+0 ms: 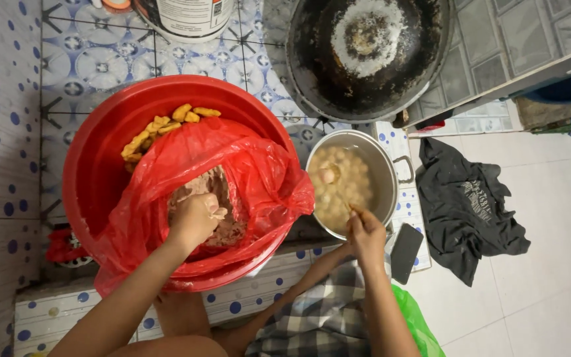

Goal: The person is forming meatballs by scooping meat paste from a container and dropping them into a pot of water.

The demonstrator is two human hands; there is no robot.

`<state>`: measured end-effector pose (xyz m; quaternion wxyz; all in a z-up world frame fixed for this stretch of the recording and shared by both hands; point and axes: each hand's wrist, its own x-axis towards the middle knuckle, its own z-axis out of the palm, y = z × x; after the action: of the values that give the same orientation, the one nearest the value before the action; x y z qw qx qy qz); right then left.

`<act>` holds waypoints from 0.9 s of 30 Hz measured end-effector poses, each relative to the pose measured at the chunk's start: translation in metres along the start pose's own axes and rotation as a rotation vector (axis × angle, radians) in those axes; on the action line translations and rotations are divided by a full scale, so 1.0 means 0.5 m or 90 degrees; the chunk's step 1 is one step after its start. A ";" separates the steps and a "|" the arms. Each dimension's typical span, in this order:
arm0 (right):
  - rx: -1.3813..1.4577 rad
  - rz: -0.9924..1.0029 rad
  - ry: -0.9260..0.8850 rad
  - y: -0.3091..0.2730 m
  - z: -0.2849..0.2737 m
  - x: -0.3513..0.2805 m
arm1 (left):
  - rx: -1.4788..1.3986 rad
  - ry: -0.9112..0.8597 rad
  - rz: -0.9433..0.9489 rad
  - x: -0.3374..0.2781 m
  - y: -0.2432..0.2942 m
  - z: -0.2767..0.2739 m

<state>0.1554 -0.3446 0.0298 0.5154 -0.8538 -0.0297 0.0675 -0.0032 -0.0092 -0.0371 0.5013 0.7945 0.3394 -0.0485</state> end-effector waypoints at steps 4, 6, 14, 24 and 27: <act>-0.205 -0.045 0.017 0.074 -0.004 0.060 | -0.015 0.003 0.000 0.007 -0.008 0.008; -0.294 0.004 0.028 0.120 0.005 0.086 | -0.030 0.000 0.004 0.012 -0.019 0.012; 0.001 -0.016 0.051 0.014 0.041 0.012 | -0.443 -0.069 -0.038 -0.011 0.033 -0.010; 0.019 0.048 -0.365 -0.120 0.173 -0.184 | -0.717 -0.027 0.233 -0.077 0.141 -0.061; 0.188 0.182 -0.431 -0.150 0.179 -0.188 | -0.444 0.014 0.406 -0.031 0.062 -0.045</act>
<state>0.0507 -0.2428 0.0628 0.5791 -0.6953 -0.0686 0.4201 -0.0026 -0.0066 0.0042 0.7244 0.6437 0.0799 0.2335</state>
